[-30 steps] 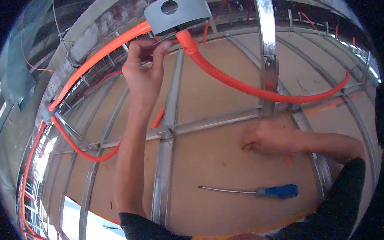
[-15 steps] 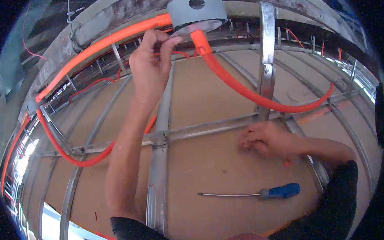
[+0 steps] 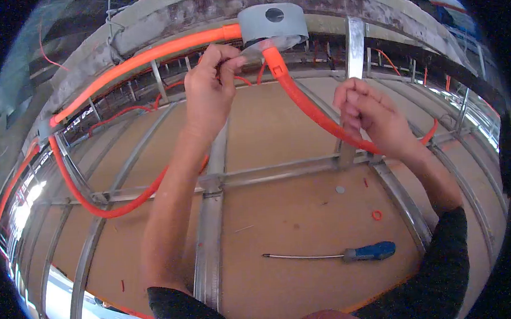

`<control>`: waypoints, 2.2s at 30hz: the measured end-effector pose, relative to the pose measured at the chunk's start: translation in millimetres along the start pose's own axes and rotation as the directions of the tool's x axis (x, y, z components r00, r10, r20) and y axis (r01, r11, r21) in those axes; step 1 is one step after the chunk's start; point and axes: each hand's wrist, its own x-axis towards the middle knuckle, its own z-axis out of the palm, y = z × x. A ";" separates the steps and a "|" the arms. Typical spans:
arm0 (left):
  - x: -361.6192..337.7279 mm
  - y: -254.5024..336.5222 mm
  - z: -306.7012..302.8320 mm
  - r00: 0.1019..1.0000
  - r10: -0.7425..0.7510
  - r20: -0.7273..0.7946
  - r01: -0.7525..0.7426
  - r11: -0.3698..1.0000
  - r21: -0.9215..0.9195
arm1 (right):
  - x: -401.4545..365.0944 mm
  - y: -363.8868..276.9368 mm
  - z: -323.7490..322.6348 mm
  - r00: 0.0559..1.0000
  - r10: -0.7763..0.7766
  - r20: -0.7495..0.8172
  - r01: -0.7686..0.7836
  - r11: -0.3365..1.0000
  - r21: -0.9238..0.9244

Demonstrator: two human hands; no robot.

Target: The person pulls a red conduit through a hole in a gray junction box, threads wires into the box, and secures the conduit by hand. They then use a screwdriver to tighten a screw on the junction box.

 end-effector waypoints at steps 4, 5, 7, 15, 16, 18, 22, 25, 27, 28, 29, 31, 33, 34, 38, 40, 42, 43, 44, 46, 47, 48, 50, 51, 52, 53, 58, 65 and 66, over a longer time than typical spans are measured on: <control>-4.1 0.6 0.1 1.000 -0.024 0.008 0.024 0.999 -0.025 | 23.5 -6.7 -0.1 0.996 -0.042 -0.080 0.048 0.996 0.078; -5.5 -2.3 -0.1 0.999 -0.032 0.011 0.032 0.998 -0.046 | 30.4 -4.1 0.3 0.991 -0.068 -0.113 0.077 0.994 0.077; -6.7 -1.5 -2.3 0.999 -0.040 0.011 0.040 0.997 -0.065 | 40.5 0.8 0.5 0.989 -0.054 -0.135 0.067 0.993 0.095; -11.1 6.3 1.4 0.992 0.104 -0.073 -0.103 0.995 0.013 | 73.5 16.9 14.1 0.957 0.035 -0.287 -0.002 0.994 0.113; -11.3 4.8 1.9 0.992 0.103 -0.076 -0.102 0.995 0.013 | 75.7 17.7 18.0 0.951 0.003 -0.308 0.027 0.995 0.094; -10.4 1.6 3.9 0.987 0.130 -0.092 -0.132 0.991 -0.017 | 80.3 19.3 25.1 0.944 -0.027 -0.329 0.052 0.996 0.069; -8.2 -2.5 6.5 0.986 0.131 -0.100 -0.139 0.987 -0.079 | 93.2 26.6 27.3 0.907 -0.116 -0.404 0.106 0.993 -0.047; -3.8 -0.5 6.7 0.984 0.146 -0.107 -0.158 0.981 -0.114 | 101.6 30.8 28.6 0.897 -0.152 -0.416 0.126 0.988 -0.088; -4.3 5.6 6.3 0.994 0.026 -0.103 -0.044 0.983 -0.177 | 106.6 33.6 27.4 0.889 -0.160 -0.429 0.132 0.987 -0.095; -4.3 6.4 6.3 0.994 0.023 -0.105 -0.042 0.983 -0.179 | 109.8 36.4 25.6 0.886 -0.178 -0.429 0.136 0.983 -0.126; -3.2 7.1 6.6 0.992 0.031 -0.119 -0.052 0.982 -0.180 | 113.6 38.8 23.6 0.882 -0.198 -0.427 0.142 0.977 -0.159; -0.4 6.5 7.0 0.990 0.038 -0.139 -0.064 0.981 -0.183 | 123.3 45.6 21.6 0.868 -0.265 -0.421 0.207 0.962 -0.178; 1.3 4.7 7.7 0.987 0.038 -0.156 -0.073 0.973 -0.219 | 127.5 48.4 20.1 0.849 -0.327 -0.415 0.268 0.944 -0.194; 1.3 3.4 7.4 0.987 0.037 -0.158 -0.072 0.973 -0.221 | 128.3 48.8 19.5 0.846 -0.339 -0.412 0.267 0.937 -0.223; 0.4 3.7 3.9 0.996 -0.045 -0.082 0.024 0.971 -0.240 | 134.1 54.1 15.4 0.837 -0.383 -0.391 0.301 0.919 -0.256; 0.5 3.2 5.1 0.995 -0.067 -0.070 0.048 0.969 -0.241 | 136.8 57.4 14.8 0.834 -0.390 -0.390 0.316 0.917 -0.242; 0.8 1.5 10.8 0.990 -0.095 -0.101 0.062 0.954 -0.295 | 136.7 57.1 15.4 0.831 -0.398 -0.389 0.331 0.915 -0.228; -0.6 1.3 13.2 0.990 -0.096 -0.103 0.062 0.954 -0.294 | 135.2 54.8 16.3 0.826 -0.393 -0.405 0.303 0.914 -0.270; -2.3 1.3 15.4 0.987 -0.135 -0.092 0.098 0.940 -0.328 | 134.1 52.3 17.2 0.820 -0.390 -0.419 0.274 0.910 -0.311; -5.8 3.4 18.4 0.981 -0.175 -0.080 0.135 0.923 -0.361 | 131.1 48.5 19.4 0.828 -0.370 -0.422 0.266 0.921 -0.285; -7.8 4.5 19.7 0.969 -0.237 -0.063 0.191 0.891 -0.411 | 130.5 47.5 19.9 0.834 -0.349 -0.428 0.257 0.931 -0.258; -9.0 5.0 21.3 0.955 -0.295 -0.042 0.244 0.855 -0.458 | 130.9 47.9 18.9 0.833 -0.351 -0.428 0.260 0.931 -0.258; -11.0 4.5 27.1 0.946 -0.321 -0.046 0.247 0.806 -0.538 | 132.0 50.5 15.3 0.825 -0.358 -0.437 0.234 0.920 -0.313; -12.4 3.7 29.8 0.935 -0.352 -0.047 0.251 0.748 -0.614 | 132.3 50.3 14.7 0.823 -0.360 -0.439 0.234 0.920 -0.314; -13.8 2.7 32.0 0.936 -0.350 -0.044 0.250 0.747 -0.616 | 132.3 49.8 14.1 0.828 -0.367 -0.423 0.256 0.920 -0.297; -15.4 1.9 34.5 0.919 -0.393 -0.016 0.277 0.675 -0.684 | 132.2 49.9 13.3 0.832 -0.375 -0.409 0.277 0.920 -0.279; -18.3 0.6 41.0 0.872 -0.480 0.097 0.337 0.444 -0.830 | 140.6 64.8 6.5 0.760 -0.526 -0.383 0.370 0.834 -0.410; 3.5 25.5 42.2 0.841 -0.518 0.160 0.422 0.440 -0.793 | 145.7 75.0 12.2 0.705 -0.564 -0.430 0.441 0.823 -0.358; 6.1 30.2 45.1 0.802 -0.572 0.175 0.491 0.462 -0.739 | 143.5 72.3 15.3 0.699 -0.558 -0.447 0.437 0.828 -0.351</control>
